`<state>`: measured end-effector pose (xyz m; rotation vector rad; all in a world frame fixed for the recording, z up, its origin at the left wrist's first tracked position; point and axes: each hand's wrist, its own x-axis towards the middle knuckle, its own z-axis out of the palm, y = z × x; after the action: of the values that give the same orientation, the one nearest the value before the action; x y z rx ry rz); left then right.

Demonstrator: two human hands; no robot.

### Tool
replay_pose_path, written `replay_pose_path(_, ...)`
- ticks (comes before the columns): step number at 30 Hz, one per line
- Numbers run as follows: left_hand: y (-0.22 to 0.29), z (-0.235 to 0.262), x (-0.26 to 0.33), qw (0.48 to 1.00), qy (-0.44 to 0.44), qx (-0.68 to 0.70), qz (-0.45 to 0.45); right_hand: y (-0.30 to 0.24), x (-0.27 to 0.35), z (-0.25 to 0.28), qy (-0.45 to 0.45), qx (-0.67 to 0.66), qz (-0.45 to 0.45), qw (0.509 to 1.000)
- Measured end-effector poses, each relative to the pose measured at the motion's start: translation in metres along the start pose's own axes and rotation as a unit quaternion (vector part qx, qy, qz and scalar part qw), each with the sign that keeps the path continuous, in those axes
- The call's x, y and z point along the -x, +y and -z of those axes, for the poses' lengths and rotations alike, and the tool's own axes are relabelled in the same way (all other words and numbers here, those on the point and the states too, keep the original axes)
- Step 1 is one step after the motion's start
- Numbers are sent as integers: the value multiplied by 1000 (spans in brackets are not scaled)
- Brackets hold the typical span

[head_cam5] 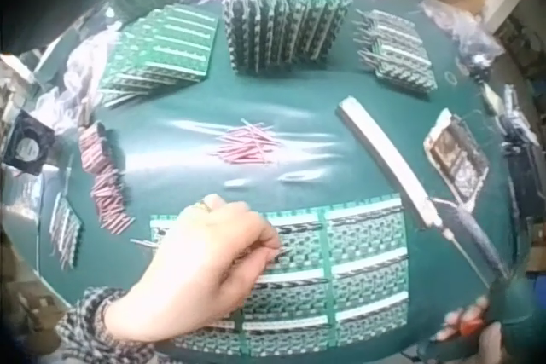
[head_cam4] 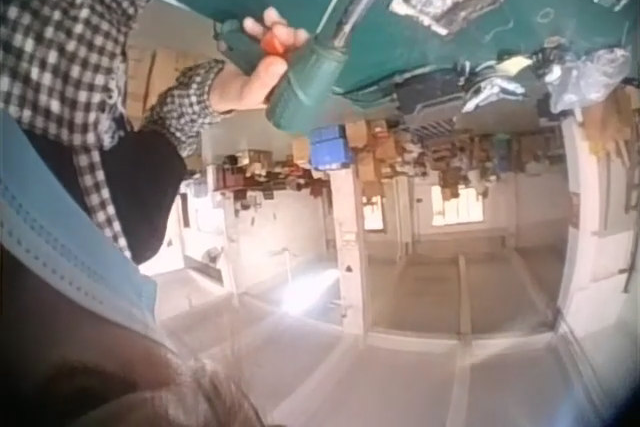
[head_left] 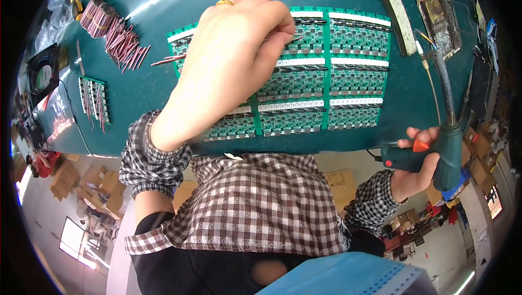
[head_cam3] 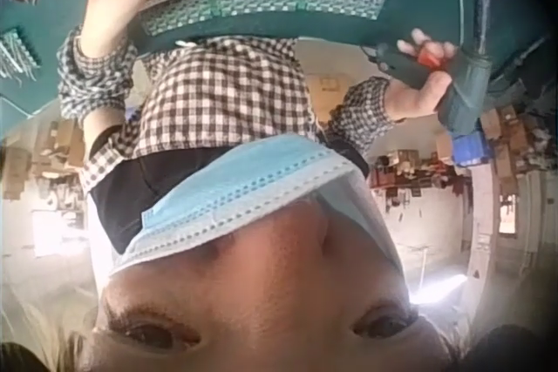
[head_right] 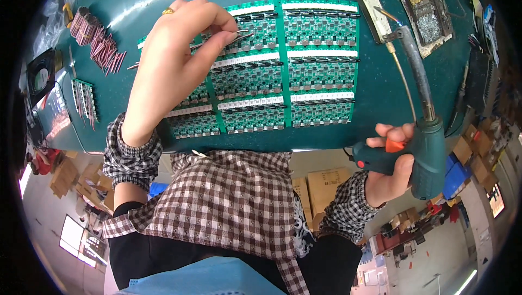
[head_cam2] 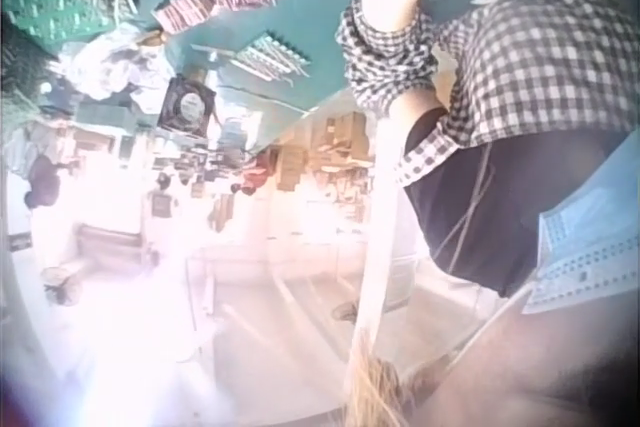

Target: The person attaches wires to circuit boards, positioning the wire ends onto the boards by hand and soldering them in place with a soldering gun.

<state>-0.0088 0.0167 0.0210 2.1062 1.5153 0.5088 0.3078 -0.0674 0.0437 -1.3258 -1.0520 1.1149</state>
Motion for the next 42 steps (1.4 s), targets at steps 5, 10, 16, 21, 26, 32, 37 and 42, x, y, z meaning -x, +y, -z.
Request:
replay_pose_path(5, 5, -12, -2, 990, 10, 124, 60, 2, 4, -2, -16, -6, -25, 1000)
replay_pose_path(10, 7, -24, -6, 991, 16, 109, 76, 2, 6, -9, -31, -11, -23, 999)
replay_pose_path(16, 11, -41, -8, 990, 53, 94, 87, -2, 9, -21, 1, -1, -68, 998)
replay_pose_path(21, 10, -47, -9, 989, 73, 94, 91, -4, 9, -28, -2, 28, -94, 995)
replay_pose_path(26, 14, -50, -7, 987, 92, 83, 98, -6, 12, -34, -4, 31, -104, 994)
replay_pose_path(32, 12, -49, -7, 988, 92, 88, 85, -5, 16, -36, -17, 52, -116, 992)
replay_pose_path(37, 11, -51, -7, 989, 105, 79, 67, -3, 18, -38, -64, 91, -87, 990)
replay_pose_path(42, 11, -52, -6, 989, 106, 73, 66, -7, 16, -42, -77, 102, -97, 987)
